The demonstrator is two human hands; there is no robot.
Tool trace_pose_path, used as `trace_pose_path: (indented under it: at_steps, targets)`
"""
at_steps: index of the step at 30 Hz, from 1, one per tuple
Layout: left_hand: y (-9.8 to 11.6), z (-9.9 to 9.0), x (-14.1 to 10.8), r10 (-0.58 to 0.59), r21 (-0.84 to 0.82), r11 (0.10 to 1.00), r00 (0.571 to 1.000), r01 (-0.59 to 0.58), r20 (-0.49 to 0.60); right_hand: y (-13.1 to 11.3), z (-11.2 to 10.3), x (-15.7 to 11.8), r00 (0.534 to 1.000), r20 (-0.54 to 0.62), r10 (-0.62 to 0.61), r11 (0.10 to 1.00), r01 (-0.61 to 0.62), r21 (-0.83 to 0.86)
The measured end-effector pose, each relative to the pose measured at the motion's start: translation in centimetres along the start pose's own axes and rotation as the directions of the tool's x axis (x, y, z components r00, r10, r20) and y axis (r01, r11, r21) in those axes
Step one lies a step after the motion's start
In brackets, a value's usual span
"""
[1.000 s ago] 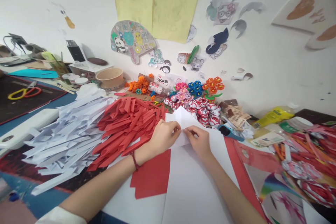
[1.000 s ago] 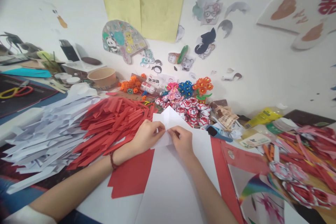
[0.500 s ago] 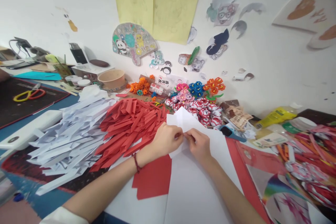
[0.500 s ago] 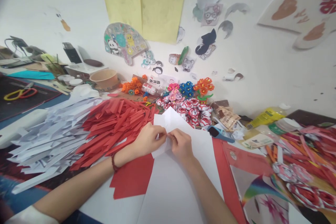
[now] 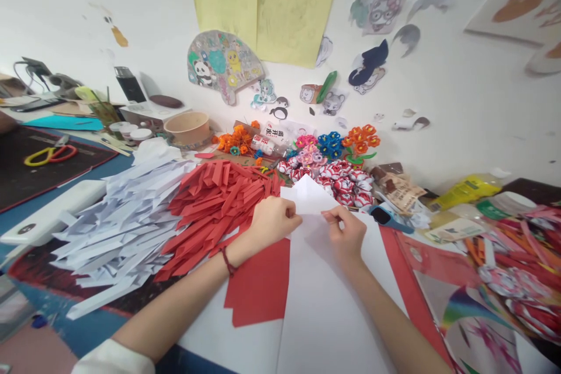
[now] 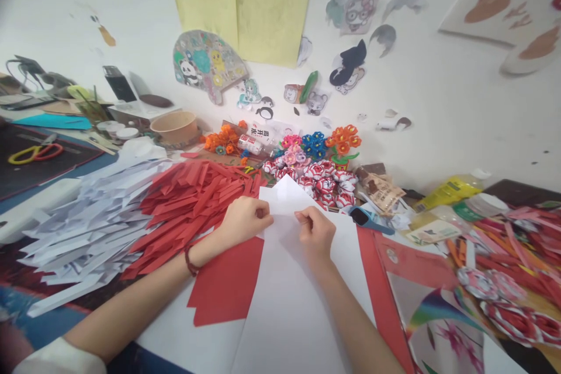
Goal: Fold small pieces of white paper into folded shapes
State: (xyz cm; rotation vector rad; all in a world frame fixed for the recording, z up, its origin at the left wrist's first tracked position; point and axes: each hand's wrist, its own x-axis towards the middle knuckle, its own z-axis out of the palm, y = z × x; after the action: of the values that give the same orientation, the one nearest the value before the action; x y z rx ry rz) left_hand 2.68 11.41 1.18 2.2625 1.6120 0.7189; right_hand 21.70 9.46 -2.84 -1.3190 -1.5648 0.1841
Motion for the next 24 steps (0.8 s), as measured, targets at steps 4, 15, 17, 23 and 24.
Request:
trace_pose_path:
  at_steps: [4, 15, 17, 23, 24]
  targets:
    - [-0.7, -1.0, 0.5, -0.071, 0.015, 0.997, 0.996, 0.072, -0.050, 1.5, -0.4, 0.6, 0.979, -0.164, 0.124, 0.992, -0.122, 0.023]
    - [0.3, -0.4, 0.2, 0.191, -0.101, 0.974, 0.976, -0.202, -0.105, -0.6, 0.9, 0.3, 0.977, 0.192, 0.097, 0.961, -0.142, 0.238]
    - [0.2, 0.0, 0.2, 0.207, -0.085, 0.974, 0.977, -0.211, -0.053, -0.6, 1.0, 0.4, 0.962, 0.247, 0.119, 0.938, -0.191, 0.289]
    - [-1.3, -1.0, 1.2, 0.064, -0.222, 0.973, 0.998, -0.056, 0.029, 0.2, 0.9, 1.0, 0.918, 0.329, 0.222, 0.862, -0.343, 0.373]
    - [-1.5, -1.3, 1.4, 0.044, -0.226, 0.973, 0.999, -0.040, 0.014, 0.3, 1.0, 1.0, 0.891, 0.398, 0.218, 0.848, -0.374, 0.375]
